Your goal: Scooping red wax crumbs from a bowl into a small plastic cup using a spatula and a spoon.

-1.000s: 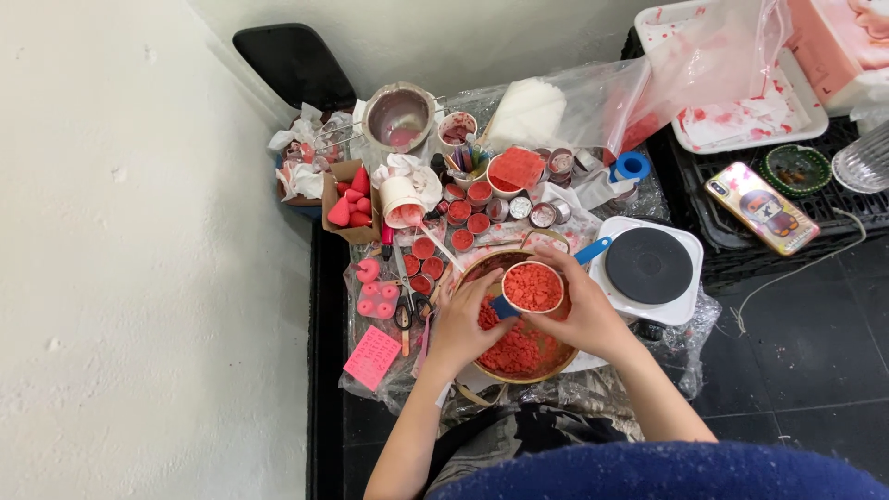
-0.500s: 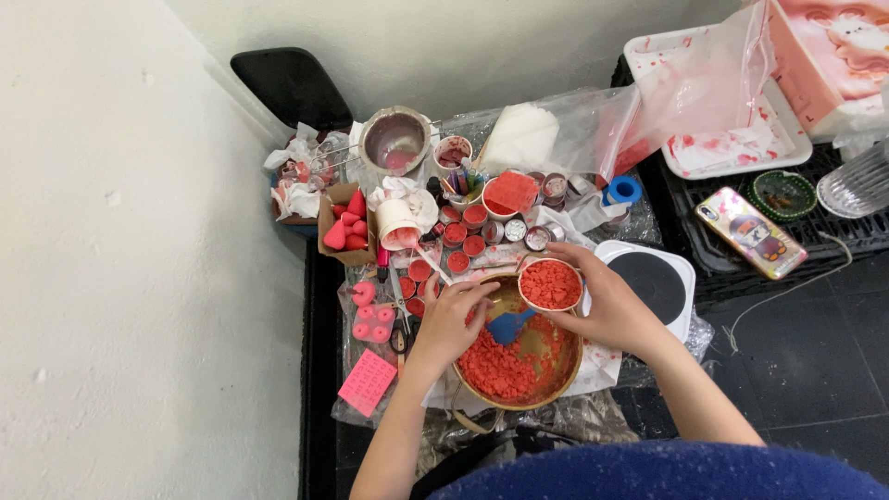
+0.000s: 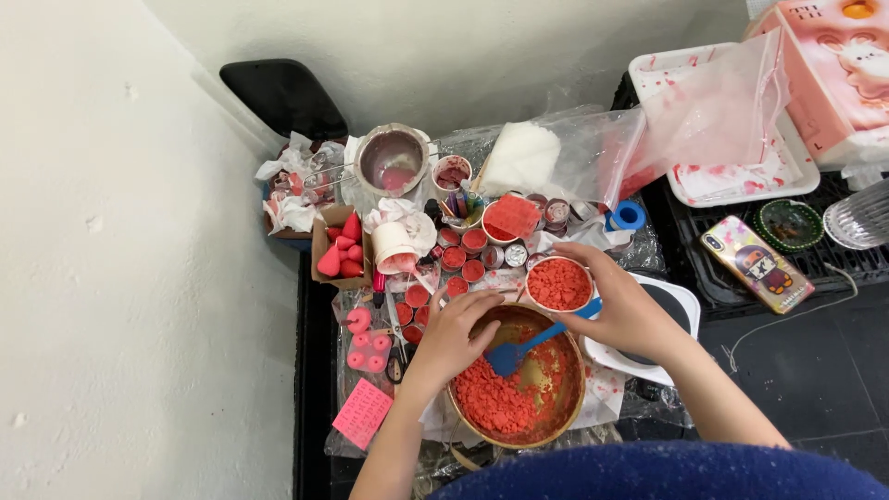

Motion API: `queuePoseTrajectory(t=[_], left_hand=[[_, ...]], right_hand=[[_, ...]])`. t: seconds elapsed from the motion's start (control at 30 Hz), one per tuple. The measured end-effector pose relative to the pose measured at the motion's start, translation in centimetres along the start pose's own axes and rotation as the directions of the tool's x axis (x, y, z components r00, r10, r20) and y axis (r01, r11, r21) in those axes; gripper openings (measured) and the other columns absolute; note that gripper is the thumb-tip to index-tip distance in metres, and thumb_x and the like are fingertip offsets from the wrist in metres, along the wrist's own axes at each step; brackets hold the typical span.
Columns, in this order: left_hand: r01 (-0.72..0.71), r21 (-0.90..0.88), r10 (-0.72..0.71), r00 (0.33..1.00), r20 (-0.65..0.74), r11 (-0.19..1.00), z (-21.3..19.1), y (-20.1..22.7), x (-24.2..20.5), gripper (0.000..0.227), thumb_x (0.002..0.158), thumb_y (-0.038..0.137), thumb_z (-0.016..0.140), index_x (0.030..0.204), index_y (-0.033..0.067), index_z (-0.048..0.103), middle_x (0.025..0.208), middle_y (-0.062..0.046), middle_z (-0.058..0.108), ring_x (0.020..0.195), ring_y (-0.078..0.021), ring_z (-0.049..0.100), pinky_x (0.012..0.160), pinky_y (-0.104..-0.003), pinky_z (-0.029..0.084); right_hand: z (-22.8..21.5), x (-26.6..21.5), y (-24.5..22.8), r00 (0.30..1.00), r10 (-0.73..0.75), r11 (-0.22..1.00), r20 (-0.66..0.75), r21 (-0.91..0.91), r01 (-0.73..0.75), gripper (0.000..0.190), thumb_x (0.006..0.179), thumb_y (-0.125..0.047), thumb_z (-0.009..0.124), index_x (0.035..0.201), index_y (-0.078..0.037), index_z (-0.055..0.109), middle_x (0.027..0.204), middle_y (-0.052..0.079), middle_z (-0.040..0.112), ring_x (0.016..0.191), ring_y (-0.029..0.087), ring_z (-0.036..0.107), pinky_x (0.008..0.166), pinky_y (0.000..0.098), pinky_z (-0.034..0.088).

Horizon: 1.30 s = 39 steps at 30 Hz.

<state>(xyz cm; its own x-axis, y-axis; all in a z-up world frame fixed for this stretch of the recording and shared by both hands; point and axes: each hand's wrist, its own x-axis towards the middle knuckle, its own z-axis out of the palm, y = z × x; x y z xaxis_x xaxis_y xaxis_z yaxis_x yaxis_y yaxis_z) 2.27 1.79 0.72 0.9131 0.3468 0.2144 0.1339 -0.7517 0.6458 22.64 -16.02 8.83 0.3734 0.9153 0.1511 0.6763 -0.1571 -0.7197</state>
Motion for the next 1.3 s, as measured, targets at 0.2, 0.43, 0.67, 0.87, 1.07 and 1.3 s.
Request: queuePoseTrajectory(t=[0.2, 0.43, 0.67, 0.87, 1.07, 1.3], left_hand=[[-0.077, -0.028, 0.078, 0.997, 0.012, 0.997, -0.4, 1.3, 2.6, 0.039, 0.092, 0.023, 0.070, 0.130, 0.0150, 0.067, 0.134, -0.003, 0.067, 0.127, -0.0216, 0.061, 0.118, -0.054, 0.023], [-0.119, 0.001, 0.119, 0.989, 0.087, 0.993, 1.3, 2.2, 6.2, 0.039, 0.092, 0.023, 0.071, 0.130, 0.0148, 0.067, 0.137, -0.004, 0.066, 0.128, -0.0212, 0.060, 0.119, -0.055, 0.023], [-0.215, 0.038, 0.211, 0.974, 0.082, 0.976, 3.8, 2.1, 8.6, 0.042, 0.088, 0.019, 0.072, 0.129, 0.0146, 0.068, 0.136, -0.001, 0.065, 0.127, -0.0200, 0.060, 0.117, -0.055, 0.025], [-0.296, 0.137, 0.296, 0.955, 0.027, 0.945, 7.4, 1.2, 13.5, 0.041, 0.085, 0.021, 0.074, 0.126, 0.0162, 0.069, 0.146, -0.011, 0.053, 0.139, -0.0301, 0.047, 0.115, -0.054, 0.030], [-0.271, 0.352, 0.268, 0.962, 0.060, 0.896, 9.4, 2.5, 21.0, 0.042, 0.075, 0.019, 0.074, 0.117, 0.0194, 0.072, 0.162, -0.021, 0.029, 0.149, -0.0447, 0.028, 0.116, -0.065, 0.022], [0.027, 0.199, -0.047, 0.994, 0.094, 0.980, 10.2, -3.0, 27.1, 0.062, 0.094, 0.024, 0.063, 0.148, 0.0022, 0.044, 0.151, -0.018, 0.048, 0.142, -0.0302, 0.050, 0.115, -0.064, 0.032]], right_hand=[[-0.2, 0.0, 1.0, 0.999, -0.044, 0.999, -0.026, 0.005, 0.044, 0.088, 0.070, -0.019, 0.087, 0.144, -0.003, 0.043, 0.144, 0.018, 0.054, 0.134, 0.032, 0.055, 0.109, 0.0408, 0.044], [-1.9, -1.2, 3.1, 0.997, 0.057, 0.998, -0.051, 0.007, -0.056, 0.087, 0.068, -0.019, 0.089, 0.141, -0.004, 0.044, 0.143, 0.017, 0.055, 0.132, 0.031, 0.057, 0.105, 0.0392, 0.048], [-4.0, -2.0, 4.0, 0.988, 0.085, 0.996, -0.132, 0.028, -0.082, 0.084, 0.070, -0.016, 0.087, 0.142, -0.002, 0.046, 0.138, 0.017, 0.059, 0.127, 0.029, 0.061, 0.102, 0.0370, 0.051], [-7.0, -2.1, 5.5, 0.963, 0.129, 0.992, -0.236, 0.025, -0.126, 0.083, 0.072, -0.014, 0.085, 0.144, 0.000, 0.045, 0.137, 0.018, 0.060, 0.127, 0.027, 0.062, 0.101, 0.0375, 0.052], [-8.5, -2.4, 7.6, 0.943, 0.138, 0.988, -0.301, -0.024, -0.153, 0.084, 0.074, -0.015, 0.085, 0.145, 0.002, 0.043, 0.140, 0.020, 0.059, 0.130, 0.028, 0.061, 0.105, 0.0383, 0.051], [-8.0, 0.0, 10.2, 0.947, 0.133, 0.986, -0.291, -0.058, -0.157, 0.085, 0.072, -0.019, 0.088, 0.143, 0.000, 0.045, 0.136, 0.021, 0.059, 0.129, 0.030, 0.061, 0.104, 0.0394, 0.050]])
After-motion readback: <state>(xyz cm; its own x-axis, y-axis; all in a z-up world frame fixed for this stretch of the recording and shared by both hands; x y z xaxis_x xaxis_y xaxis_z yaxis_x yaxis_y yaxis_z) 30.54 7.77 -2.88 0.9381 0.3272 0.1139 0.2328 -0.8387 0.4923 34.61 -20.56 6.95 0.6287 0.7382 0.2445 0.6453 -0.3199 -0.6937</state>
